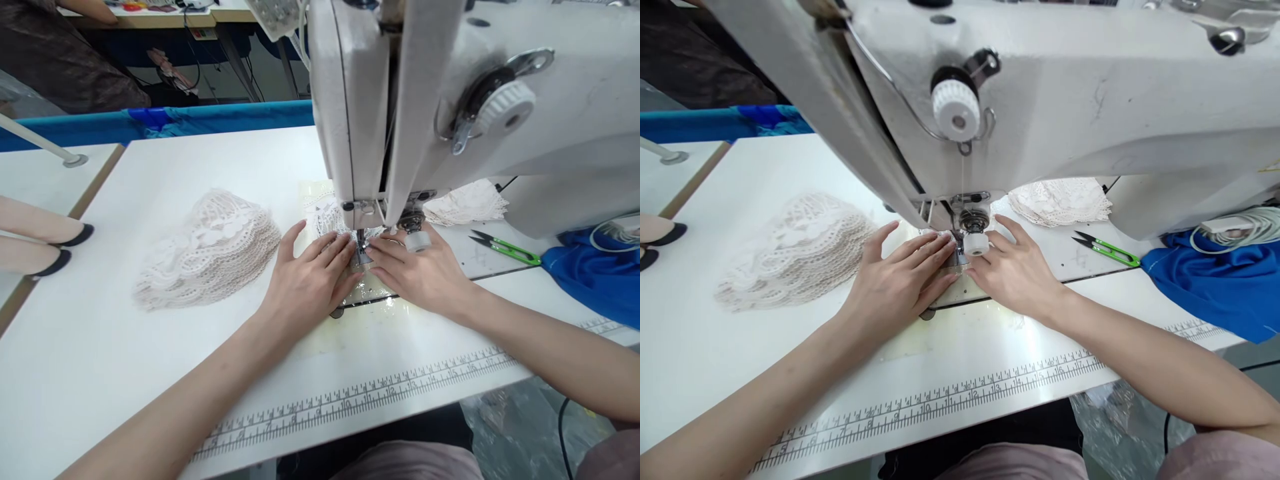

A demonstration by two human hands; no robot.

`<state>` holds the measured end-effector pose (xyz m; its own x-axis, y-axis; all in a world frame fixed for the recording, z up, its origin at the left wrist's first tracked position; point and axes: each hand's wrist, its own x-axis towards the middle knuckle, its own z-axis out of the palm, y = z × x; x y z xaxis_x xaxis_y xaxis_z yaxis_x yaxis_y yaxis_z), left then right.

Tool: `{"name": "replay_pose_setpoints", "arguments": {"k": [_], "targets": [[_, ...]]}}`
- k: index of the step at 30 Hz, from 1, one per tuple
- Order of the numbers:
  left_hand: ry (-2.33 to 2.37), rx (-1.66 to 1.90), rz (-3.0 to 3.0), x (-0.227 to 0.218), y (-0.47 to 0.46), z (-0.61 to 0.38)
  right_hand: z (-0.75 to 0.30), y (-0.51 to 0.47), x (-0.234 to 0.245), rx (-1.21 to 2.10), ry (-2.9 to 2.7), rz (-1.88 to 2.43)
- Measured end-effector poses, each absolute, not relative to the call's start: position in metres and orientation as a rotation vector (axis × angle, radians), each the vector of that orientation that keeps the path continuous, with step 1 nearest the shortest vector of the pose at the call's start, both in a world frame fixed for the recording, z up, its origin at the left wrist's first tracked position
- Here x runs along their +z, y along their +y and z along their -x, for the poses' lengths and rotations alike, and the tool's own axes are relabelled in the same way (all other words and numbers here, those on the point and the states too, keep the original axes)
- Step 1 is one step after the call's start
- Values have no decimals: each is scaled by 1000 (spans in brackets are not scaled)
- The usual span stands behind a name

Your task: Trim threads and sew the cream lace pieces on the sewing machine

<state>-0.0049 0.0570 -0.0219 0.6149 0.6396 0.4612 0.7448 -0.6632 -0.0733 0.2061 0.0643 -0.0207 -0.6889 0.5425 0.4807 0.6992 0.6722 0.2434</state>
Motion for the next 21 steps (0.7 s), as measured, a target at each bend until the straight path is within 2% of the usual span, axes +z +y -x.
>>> {"name": "replay_pose_setpoints", "arguments": {"k": [15, 18, 21], "targets": [[-1291, -514, 2496, -18, 51, 4, -214, 67, -11, -477, -2483, 962], [-1038, -551, 2626, -12, 36, -2, -214, 64, -11, -432, -2519, 897], [-478, -709, 2809, -6, 24, -3, -211, 58, -13, -138, -2666, 622]]}}
